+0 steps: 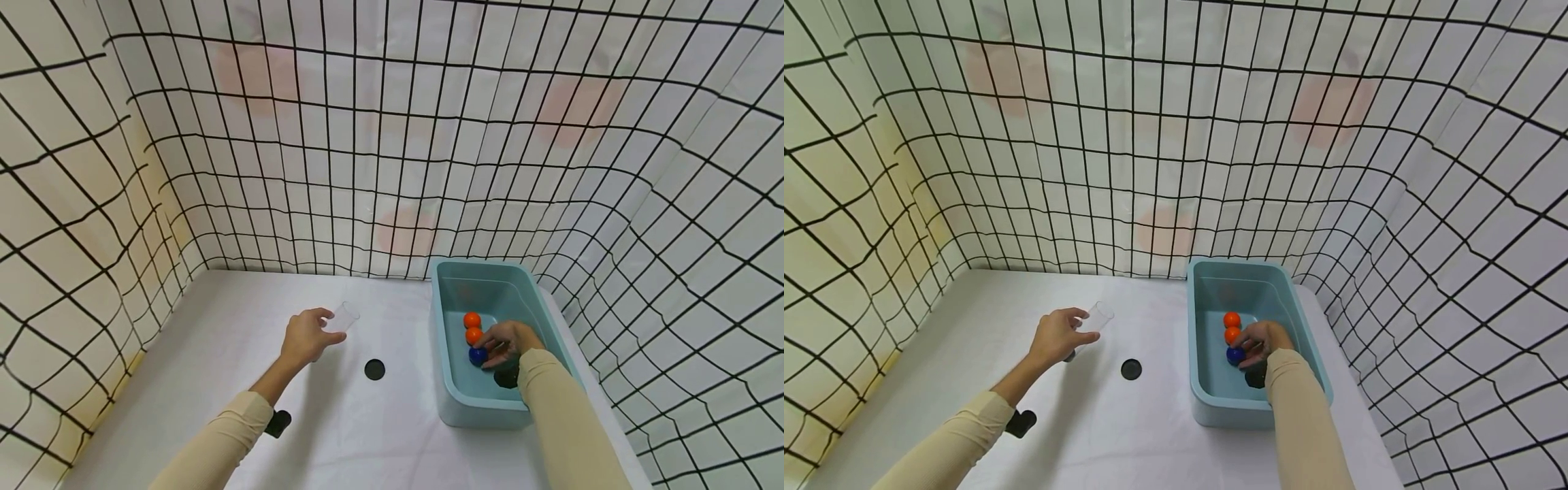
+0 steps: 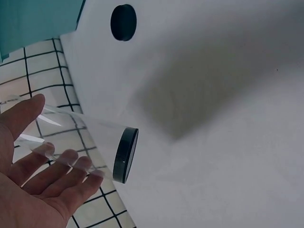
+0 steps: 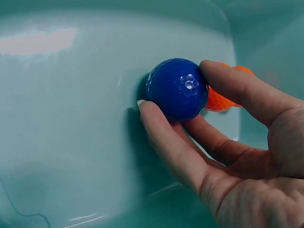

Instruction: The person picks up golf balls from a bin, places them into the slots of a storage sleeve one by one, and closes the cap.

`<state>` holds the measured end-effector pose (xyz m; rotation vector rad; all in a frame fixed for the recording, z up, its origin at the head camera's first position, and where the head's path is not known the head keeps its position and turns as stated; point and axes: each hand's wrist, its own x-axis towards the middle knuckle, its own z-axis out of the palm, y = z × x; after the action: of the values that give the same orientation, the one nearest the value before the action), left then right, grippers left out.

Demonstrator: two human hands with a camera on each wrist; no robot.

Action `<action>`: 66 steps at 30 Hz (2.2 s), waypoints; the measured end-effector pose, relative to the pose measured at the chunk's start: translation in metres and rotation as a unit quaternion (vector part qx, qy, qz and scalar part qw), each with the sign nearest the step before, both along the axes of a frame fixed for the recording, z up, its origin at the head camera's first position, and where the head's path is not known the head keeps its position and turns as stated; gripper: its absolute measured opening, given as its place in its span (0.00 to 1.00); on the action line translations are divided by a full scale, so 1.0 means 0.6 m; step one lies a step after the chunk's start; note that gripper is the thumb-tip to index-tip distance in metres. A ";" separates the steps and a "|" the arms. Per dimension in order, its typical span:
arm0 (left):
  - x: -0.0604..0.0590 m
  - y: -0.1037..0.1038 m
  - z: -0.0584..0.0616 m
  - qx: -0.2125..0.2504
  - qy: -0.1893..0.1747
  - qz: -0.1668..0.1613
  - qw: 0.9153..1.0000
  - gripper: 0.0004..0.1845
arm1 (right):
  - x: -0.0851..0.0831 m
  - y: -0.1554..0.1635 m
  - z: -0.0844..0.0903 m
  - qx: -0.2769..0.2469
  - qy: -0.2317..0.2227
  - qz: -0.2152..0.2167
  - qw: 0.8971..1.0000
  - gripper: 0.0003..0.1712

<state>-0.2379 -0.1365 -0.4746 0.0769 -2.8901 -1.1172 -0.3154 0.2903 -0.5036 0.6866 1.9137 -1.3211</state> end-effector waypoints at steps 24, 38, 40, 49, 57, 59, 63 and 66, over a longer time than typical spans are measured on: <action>-0.011 0.010 0.028 -0.009 0.021 -0.027 0.999 0.29 | -0.009 0.014 0.065 -0.026 0.010 0.020 0.999 0.32; -0.011 0.033 0.043 -0.017 0.020 -0.054 0.998 0.30 | -0.008 -0.020 0.133 -0.037 0.057 0.081 0.994 0.34; -0.011 0.036 0.045 -0.019 0.020 -0.059 0.998 0.29 | -0.008 -0.027 0.140 -0.042 0.071 0.094 0.992 0.34; -0.012 0.053 0.060 -0.017 0.039 -0.084 0.996 0.26 | -0.007 -0.064 0.172 -0.057 0.140 0.148 0.977 0.30; -0.004 0.075 0.074 -0.008 0.033 -0.105 0.994 0.26 | 0.005 -0.109 0.208 -0.057 0.174 0.179 0.967 0.26; -0.002 0.079 0.077 -0.009 0.033 -0.110 0.993 0.26 | 0.007 -0.119 0.217 -0.064 0.179 0.190 0.963 0.25; 0.001 0.084 0.081 -0.010 0.038 -0.115 0.993 0.25 | 0.014 -0.140 0.229 -0.079 0.187 0.196 0.959 0.23; 0.002 0.087 0.083 -0.010 0.043 -0.120 0.992 0.25 | 0.020 -0.156 0.235 -0.087 0.195 0.197 0.957 0.23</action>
<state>-0.2366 -0.0844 -0.4247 -0.3192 -2.8905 -1.0911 -0.3034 0.1970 -0.3627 -0.0573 2.0634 -1.4112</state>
